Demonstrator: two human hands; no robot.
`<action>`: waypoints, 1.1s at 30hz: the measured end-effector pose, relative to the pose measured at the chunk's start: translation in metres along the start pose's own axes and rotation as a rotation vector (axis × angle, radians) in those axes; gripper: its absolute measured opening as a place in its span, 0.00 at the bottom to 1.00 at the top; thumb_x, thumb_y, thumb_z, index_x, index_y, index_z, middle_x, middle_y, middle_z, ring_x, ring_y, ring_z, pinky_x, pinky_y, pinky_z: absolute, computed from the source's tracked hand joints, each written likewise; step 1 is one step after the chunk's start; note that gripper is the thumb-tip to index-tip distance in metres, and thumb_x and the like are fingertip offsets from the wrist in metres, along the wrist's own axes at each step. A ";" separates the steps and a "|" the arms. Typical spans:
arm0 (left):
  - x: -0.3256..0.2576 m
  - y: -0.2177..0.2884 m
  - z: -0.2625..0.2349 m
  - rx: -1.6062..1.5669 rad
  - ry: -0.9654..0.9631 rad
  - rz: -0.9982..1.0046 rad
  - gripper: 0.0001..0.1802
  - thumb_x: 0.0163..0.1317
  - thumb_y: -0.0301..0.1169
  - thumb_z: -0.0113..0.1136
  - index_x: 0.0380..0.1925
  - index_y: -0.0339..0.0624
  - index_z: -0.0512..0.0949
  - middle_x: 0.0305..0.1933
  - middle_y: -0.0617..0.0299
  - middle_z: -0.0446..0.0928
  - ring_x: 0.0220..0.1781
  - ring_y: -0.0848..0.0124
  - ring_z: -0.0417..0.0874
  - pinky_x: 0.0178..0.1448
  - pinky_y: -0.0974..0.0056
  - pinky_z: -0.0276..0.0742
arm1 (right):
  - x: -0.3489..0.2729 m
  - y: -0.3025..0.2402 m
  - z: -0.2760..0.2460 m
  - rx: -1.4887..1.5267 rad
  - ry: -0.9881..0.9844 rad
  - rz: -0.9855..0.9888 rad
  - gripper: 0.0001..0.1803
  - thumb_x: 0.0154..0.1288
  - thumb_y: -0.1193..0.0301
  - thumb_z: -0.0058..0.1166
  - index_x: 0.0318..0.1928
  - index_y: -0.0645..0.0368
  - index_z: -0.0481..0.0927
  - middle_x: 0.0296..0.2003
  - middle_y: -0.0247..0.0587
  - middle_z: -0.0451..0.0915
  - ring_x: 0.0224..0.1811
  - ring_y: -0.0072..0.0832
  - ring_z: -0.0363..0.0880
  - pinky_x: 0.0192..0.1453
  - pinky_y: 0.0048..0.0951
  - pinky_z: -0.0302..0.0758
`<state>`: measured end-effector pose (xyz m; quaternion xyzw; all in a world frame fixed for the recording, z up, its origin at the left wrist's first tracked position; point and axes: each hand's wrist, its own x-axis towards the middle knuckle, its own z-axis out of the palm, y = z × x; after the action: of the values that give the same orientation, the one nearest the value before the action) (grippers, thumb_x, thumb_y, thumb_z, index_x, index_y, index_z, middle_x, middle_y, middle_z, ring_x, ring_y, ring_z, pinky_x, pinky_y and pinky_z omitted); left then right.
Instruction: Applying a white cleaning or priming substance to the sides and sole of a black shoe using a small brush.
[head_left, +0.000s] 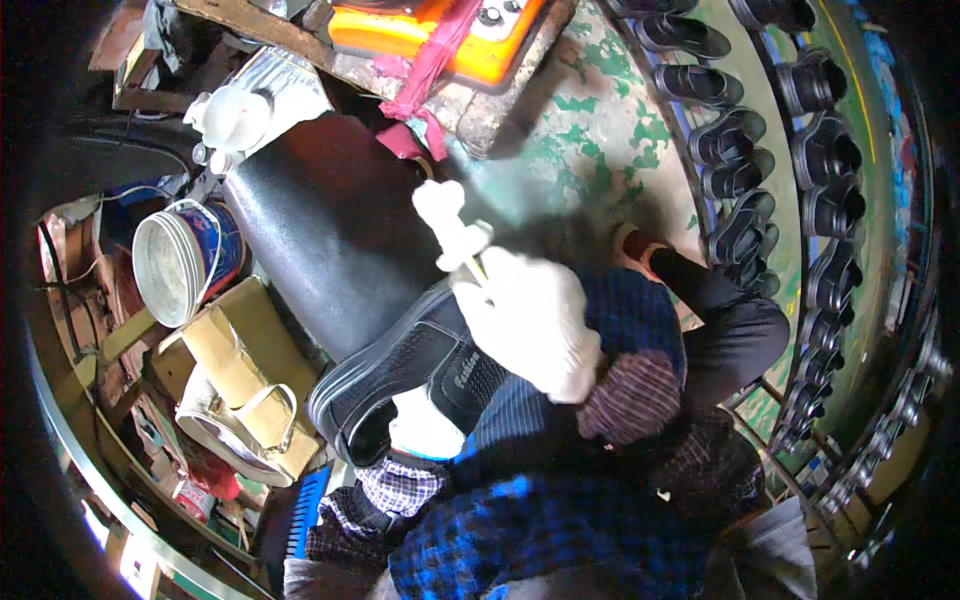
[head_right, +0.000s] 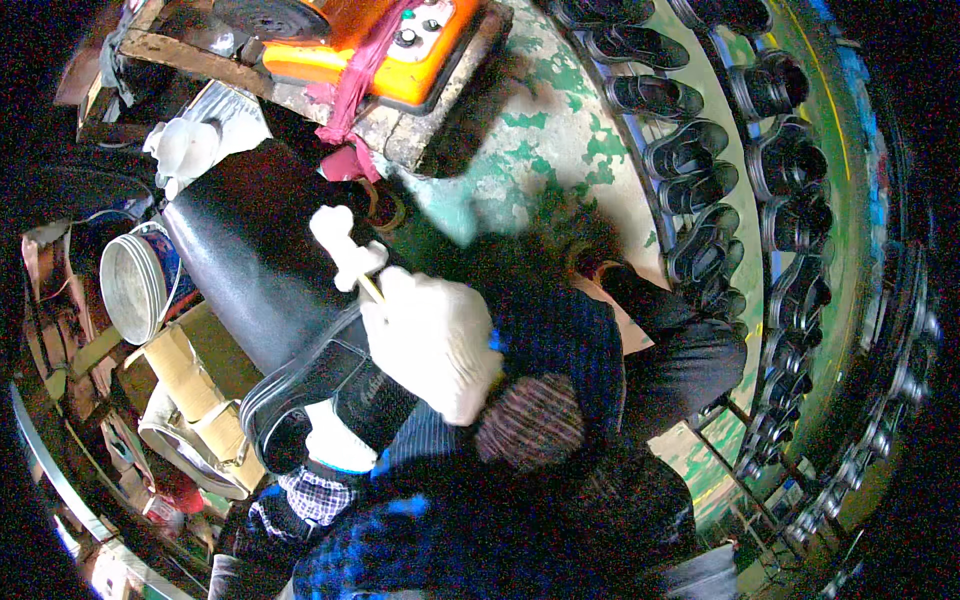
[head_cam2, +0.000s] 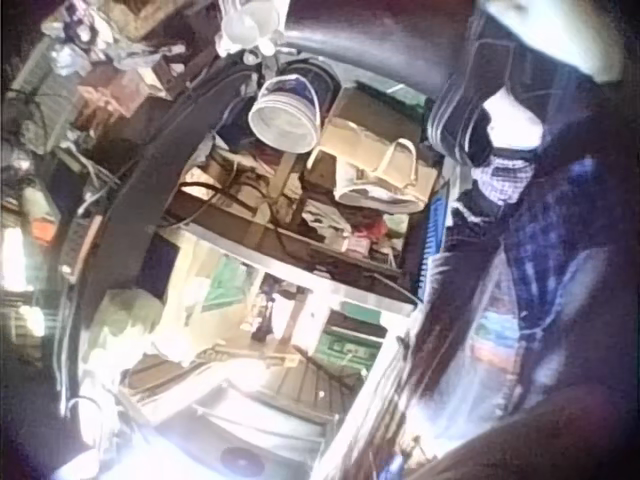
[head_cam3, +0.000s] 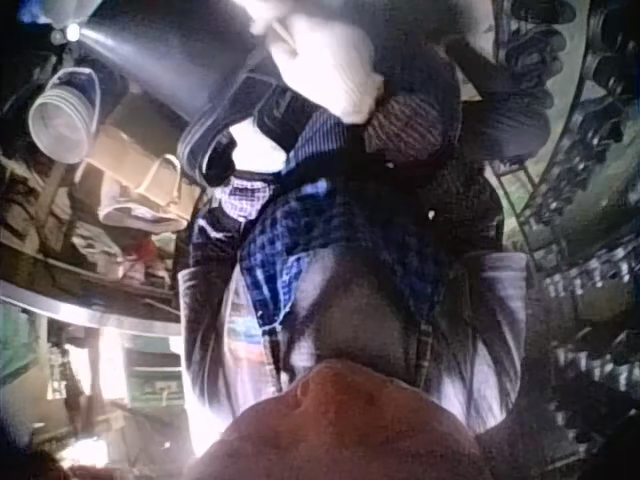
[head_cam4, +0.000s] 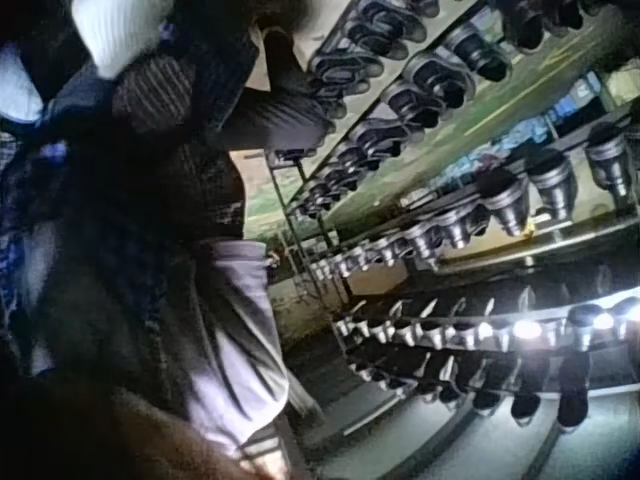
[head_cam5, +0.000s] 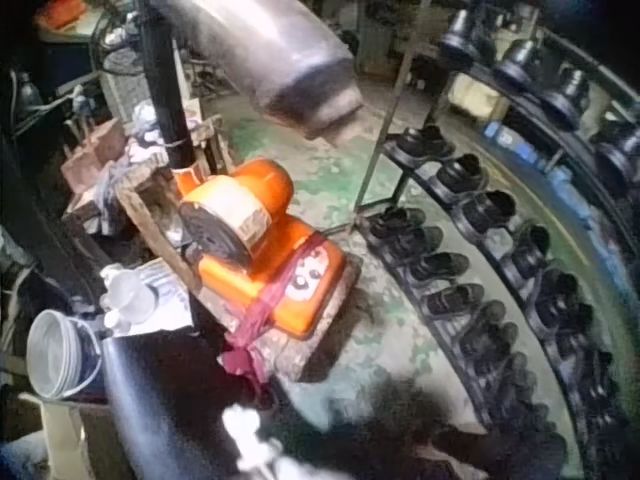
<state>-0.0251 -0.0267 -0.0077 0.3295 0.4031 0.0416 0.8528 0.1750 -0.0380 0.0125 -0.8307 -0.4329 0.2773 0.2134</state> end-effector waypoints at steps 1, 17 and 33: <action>-0.001 -0.001 -0.004 0.289 -0.026 0.007 0.35 0.78 0.54 0.32 0.73 0.40 0.60 0.74 0.48 0.65 0.75 0.56 0.67 0.79 0.50 0.59 | 0.007 -0.001 0.010 -0.049 0.008 -0.053 0.10 0.68 0.62 0.57 0.39 0.55 0.78 0.26 0.45 0.81 0.25 0.45 0.81 0.28 0.42 0.77; 0.012 0.005 0.006 -0.750 -0.198 0.014 0.40 0.73 0.60 0.38 0.74 0.44 0.60 0.78 0.48 0.58 0.78 0.52 0.59 0.82 0.49 0.50 | -0.028 0.001 -0.020 0.076 -0.063 -0.012 0.13 0.66 0.59 0.56 0.36 0.55 0.80 0.26 0.49 0.83 0.27 0.46 0.85 0.30 0.47 0.80; 0.008 0.011 0.007 -0.534 -0.117 0.027 0.36 0.73 0.56 0.42 0.71 0.43 0.63 0.75 0.49 0.61 0.75 0.53 0.63 0.80 0.50 0.54 | 0.015 -0.007 0.000 -0.180 -0.050 -0.016 0.09 0.67 0.60 0.58 0.43 0.46 0.81 0.28 0.42 0.83 0.25 0.43 0.82 0.29 0.40 0.78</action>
<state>-0.0124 -0.0194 -0.0026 0.0999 0.3235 0.1386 0.9307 0.1779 -0.0219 0.0124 -0.8359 -0.4679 0.2563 0.1294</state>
